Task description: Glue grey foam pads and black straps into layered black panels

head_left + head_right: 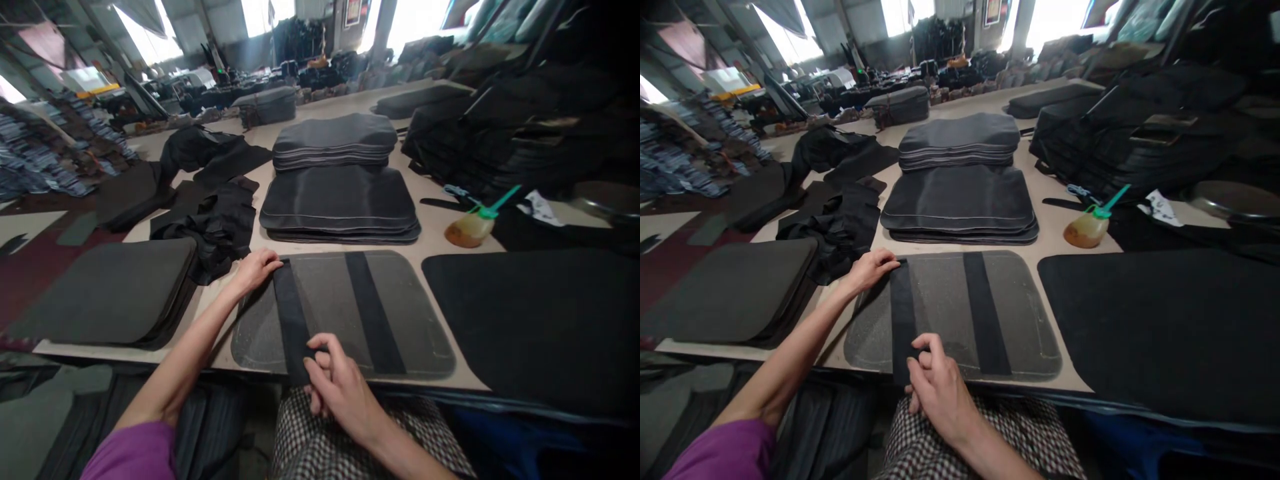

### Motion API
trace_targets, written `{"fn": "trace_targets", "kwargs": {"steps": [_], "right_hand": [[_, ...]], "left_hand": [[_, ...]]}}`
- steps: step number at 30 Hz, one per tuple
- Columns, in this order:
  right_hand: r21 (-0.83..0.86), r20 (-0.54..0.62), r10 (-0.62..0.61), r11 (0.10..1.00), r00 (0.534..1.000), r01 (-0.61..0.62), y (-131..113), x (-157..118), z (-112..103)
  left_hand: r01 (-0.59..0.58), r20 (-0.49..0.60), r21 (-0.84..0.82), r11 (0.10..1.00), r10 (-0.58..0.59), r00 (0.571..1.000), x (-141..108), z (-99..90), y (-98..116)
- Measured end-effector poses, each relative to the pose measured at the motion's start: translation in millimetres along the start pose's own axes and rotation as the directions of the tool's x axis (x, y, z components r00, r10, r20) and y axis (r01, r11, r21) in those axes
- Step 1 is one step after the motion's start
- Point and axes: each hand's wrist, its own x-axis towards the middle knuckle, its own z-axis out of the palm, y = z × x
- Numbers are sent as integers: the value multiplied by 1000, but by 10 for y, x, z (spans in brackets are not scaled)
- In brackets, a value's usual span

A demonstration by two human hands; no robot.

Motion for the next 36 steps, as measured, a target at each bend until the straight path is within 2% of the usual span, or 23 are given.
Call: {"fn": "trace_targets", "kwargs": {"steps": [5,10,18,28,36], "right_hand": [[63,39,39,997,998,-42,14,224,80],[77,56,41,996,998,-45,51,321,128],[45,66,38,998,997,-41,79,343,171],[-20,48,27,999,998,-26,65,323,151],[-17,24,28,999,999,-27,42,326,142]], "left_hand": [[-32,-9,87,996,33,999,269,142,-144],[-32,10,89,996,31,999,386,195,-244],[-37,38,90,995,34,999,406,194,-252],[-23,4,95,995,22,1000,357,214,-195],[-23,17,122,992,22,1000,392,226,-160]]}}
